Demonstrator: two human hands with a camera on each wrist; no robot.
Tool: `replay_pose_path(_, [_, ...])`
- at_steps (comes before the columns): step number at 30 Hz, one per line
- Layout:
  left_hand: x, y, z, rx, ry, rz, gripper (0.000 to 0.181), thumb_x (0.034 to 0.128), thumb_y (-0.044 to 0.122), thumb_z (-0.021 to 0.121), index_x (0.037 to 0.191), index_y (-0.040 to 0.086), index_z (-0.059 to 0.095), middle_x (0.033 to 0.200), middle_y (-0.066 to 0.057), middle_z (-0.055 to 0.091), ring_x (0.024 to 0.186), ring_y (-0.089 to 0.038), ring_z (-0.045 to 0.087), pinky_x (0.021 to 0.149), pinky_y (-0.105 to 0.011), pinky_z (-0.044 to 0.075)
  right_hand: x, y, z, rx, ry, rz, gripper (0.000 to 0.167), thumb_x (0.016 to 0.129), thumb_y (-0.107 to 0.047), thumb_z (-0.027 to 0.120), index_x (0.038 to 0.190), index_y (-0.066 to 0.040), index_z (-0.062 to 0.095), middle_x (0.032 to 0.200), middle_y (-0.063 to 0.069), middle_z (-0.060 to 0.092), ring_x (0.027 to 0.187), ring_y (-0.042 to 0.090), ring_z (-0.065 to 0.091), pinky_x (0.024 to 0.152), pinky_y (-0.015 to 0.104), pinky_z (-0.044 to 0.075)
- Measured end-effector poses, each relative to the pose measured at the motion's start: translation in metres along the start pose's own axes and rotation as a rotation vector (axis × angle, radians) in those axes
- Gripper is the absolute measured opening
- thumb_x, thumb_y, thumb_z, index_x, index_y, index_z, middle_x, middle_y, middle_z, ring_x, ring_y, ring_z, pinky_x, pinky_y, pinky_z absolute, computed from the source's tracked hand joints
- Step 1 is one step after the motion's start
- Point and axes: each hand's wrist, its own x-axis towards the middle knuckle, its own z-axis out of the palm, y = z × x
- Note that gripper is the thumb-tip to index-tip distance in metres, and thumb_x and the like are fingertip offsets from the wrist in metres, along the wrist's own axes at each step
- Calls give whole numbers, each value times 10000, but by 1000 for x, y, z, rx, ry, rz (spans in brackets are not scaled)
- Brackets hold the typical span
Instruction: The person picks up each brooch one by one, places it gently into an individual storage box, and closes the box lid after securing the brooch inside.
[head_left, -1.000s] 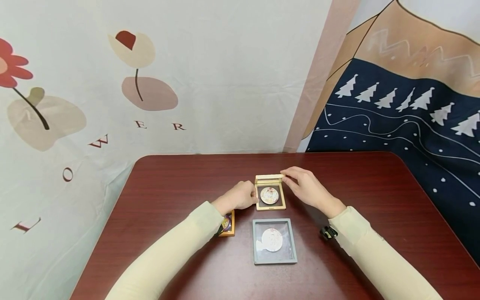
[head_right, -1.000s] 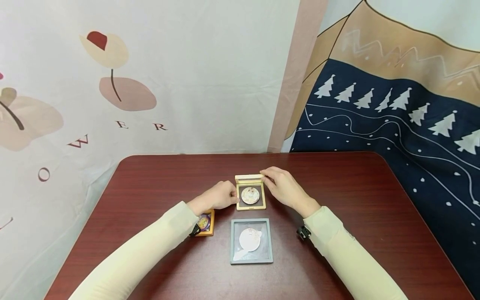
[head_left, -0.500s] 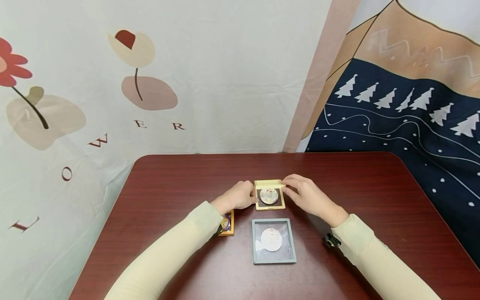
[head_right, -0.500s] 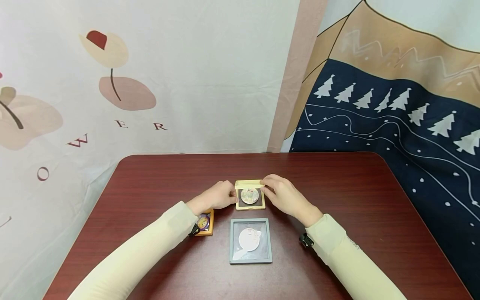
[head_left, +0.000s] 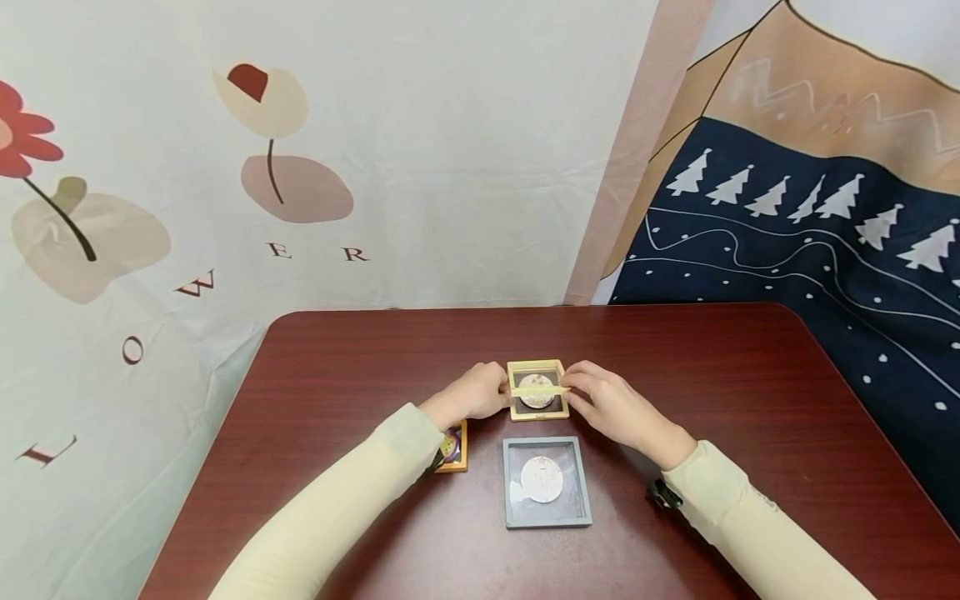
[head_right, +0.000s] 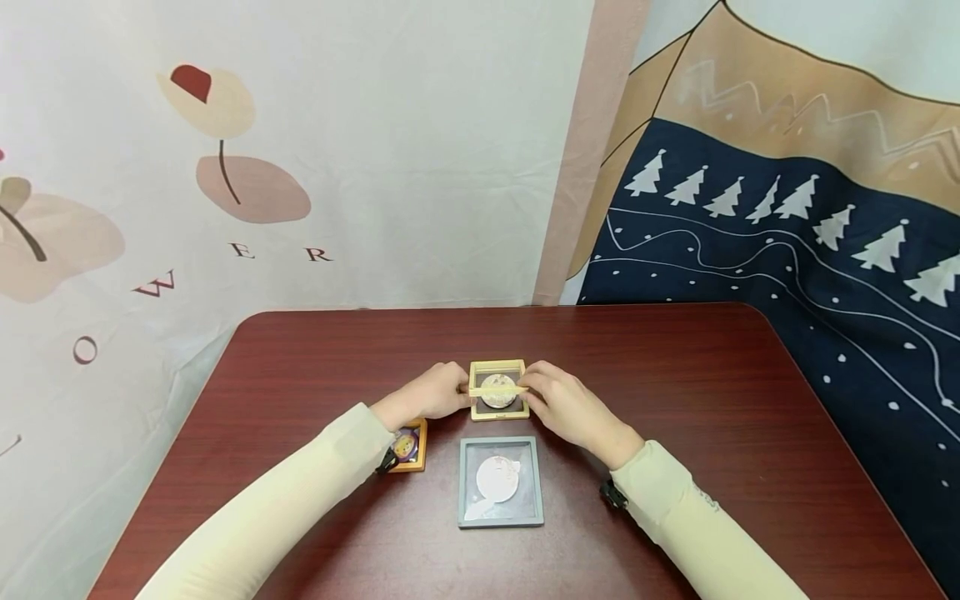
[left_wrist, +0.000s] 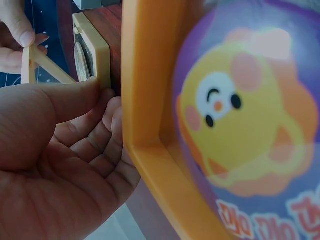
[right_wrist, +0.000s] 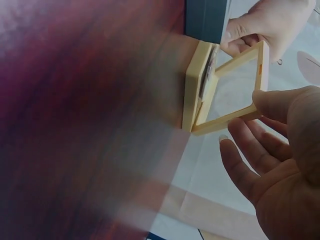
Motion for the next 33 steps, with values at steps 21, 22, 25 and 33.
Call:
replay_pose_path(21, [7,-12,9,-1,47,41,502,953,57,628,536,172,374,500,58,286,517,-115,382,539,-254,326,-11,-1,10,-52,-37,-91,156,883,28,813,1005,-49,753,1051,44,631,921,153,646,790,313,567])
replay_pose_path(22, [11,-18,14,0,58,55,485,936,53,614,536,179,370,497,63,288,508,-112,383,531,-257,327,-11,-1,11,-54,-38,-94,155,881,29,814,1002,-47,752,1048,45,630,922,154,646,794,316,567])
replay_pose_path(25, [21,-29,22,22,77,66,433,903,62,588,540,181,383,494,51,307,492,-116,398,516,-272,340,-11,-1,11,-66,-44,-103,147,878,29,815,987,-45,750,1039,47,625,920,155,647,798,320,567])
replay_pose_path(33, [45,-53,41,11,12,0,424,880,57,512,505,213,391,449,77,298,417,-92,357,457,-253,333,-10,-1,12,-105,-60,-115,128,876,13,823,938,-67,745,1013,35,623,919,162,639,799,322,565])
